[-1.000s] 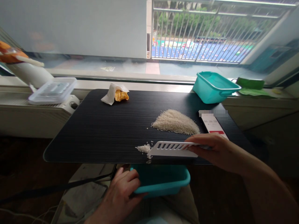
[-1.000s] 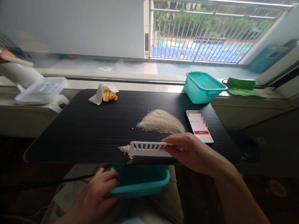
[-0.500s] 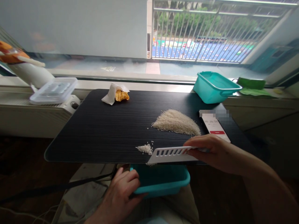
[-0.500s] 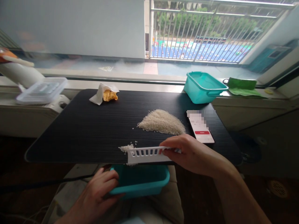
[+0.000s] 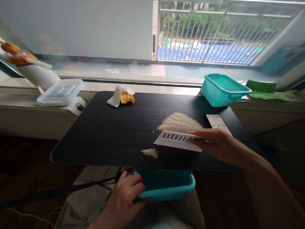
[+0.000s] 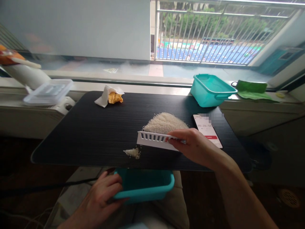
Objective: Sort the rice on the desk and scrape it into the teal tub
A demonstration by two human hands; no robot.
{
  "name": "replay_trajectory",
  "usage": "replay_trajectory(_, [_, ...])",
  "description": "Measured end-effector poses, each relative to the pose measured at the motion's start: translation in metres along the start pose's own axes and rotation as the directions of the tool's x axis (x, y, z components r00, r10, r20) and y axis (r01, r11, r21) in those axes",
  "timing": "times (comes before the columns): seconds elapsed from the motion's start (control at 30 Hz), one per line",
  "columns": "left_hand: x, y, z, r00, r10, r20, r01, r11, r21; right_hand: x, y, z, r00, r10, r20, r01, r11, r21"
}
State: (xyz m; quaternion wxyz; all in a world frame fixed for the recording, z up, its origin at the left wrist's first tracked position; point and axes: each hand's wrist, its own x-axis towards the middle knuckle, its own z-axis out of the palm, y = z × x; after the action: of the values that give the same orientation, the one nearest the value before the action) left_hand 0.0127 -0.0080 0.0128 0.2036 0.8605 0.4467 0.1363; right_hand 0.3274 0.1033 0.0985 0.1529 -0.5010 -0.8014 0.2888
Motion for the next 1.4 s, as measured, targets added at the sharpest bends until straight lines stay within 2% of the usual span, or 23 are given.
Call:
replay_trajectory(0.2, [0.001,0.0,0.0,1.0,-0.018,-0.009,0.018,1.0,-0.02,-0.009,-0.005,-0.001,0.996,0.026,0.084,-0.035,0.994,0.108])
replay_trajectory(0.5, [-0.001,-0.002,0.001,0.999,-0.034,0.017,0.035,0.999,-0.034,-0.023,-0.014,-0.009,0.973,0.038,0.227,-0.065,0.992,0.113])
replay_trajectory(0.7, [-0.002,-0.002,0.0,0.999,-0.038,0.016,0.038,0.999,-0.035,-0.022,-0.013,-0.008,0.991,0.021,0.129,-0.033,0.995,0.089])
replay_trajectory(0.9, [-0.004,-0.003,0.001,0.999,-0.048,0.01,0.048,0.998,-0.041,-0.021,-0.014,-0.006,0.976,0.028,0.214,-0.059,0.988,0.14])
replay_trajectory(1.07, [-0.004,-0.004,0.001,0.999,-0.039,-0.02,0.039,0.998,-0.04,-0.012,-0.02,0.0,0.993,-0.001,0.116,-0.012,0.993,0.117])
replay_trajectory(1.23, [-0.005,-0.005,0.001,0.998,-0.052,-0.018,0.051,0.998,-0.04,-0.008,-0.025,0.001,0.979,-0.036,0.2,0.011,0.992,0.125])
replay_trajectory(1.4, [-0.005,-0.005,0.0,0.999,-0.05,-0.002,0.049,0.998,-0.03,-0.019,-0.015,-0.004,0.987,0.021,0.162,-0.037,0.995,0.097])
